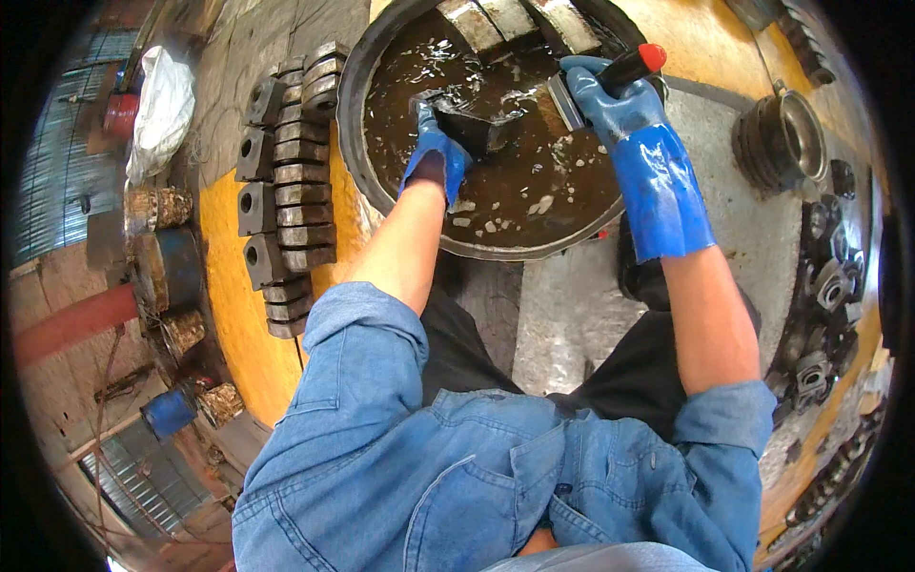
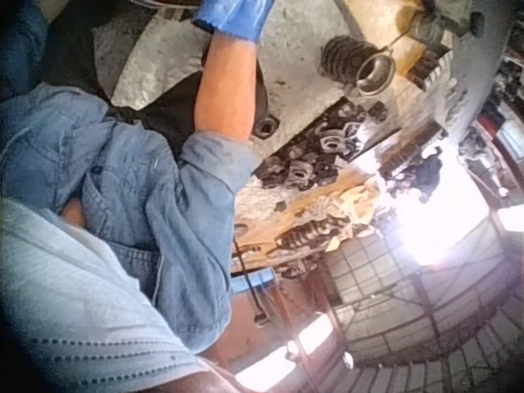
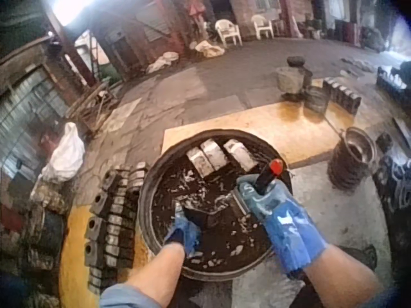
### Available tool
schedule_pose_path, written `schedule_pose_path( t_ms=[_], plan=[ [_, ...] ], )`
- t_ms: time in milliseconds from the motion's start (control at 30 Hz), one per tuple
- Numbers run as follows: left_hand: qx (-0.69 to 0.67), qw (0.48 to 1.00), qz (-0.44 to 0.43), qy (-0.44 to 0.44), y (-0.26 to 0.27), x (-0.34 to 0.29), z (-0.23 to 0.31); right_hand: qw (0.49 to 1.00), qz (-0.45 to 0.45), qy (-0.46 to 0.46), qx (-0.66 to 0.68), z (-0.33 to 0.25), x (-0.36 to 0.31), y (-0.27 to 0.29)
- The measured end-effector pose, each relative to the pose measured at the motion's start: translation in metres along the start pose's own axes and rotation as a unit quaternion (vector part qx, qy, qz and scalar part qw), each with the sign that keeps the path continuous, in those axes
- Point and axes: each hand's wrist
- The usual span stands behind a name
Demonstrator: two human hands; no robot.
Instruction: The person cleans several metal parts by dipping them into a vat of liquid one at a time and scrubbing them with a brush.
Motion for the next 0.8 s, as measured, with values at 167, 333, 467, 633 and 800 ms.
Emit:
schedule_pose_path(
  t_ms=[167,333,467,633,800],
  plan=[
    [0.080,0.996,0.002,-0.027,-0.001,0.009,-0.012,0.999,0.015,-0.011,0.035,0.001,0.006,0.009],
    [0.235,0.966,0.100,0.026,-0.010,-0.016,-0.003,0.999,0.037,-0.024,-0.018,-0.012,-0.003,0.011],
    [0.180,0.983,-0.017,-0.023,0.017,0.013,0.016,0.999,0.028,0.002,-0.034,-0.007,0.007,0.010],
    [0.376,0.926,-0.003,-0.041,0.016,0.003,0.035,0.998,0.032,0.013,-0.061,0.004,0.009,0.014],
    [0.431,0.895,0.054,-0.104,0.009,-0.003,0.036,0.998,0.025,0.008,-0.060,0.001,0.008,0.010]
  ],
)
Point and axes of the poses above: each hand's wrist, its own x-axis towards the middle knuckle, its own y-axis out of the back of the hand, z = x × y, and after that the axes turned 2 degrees about -y, right-handed
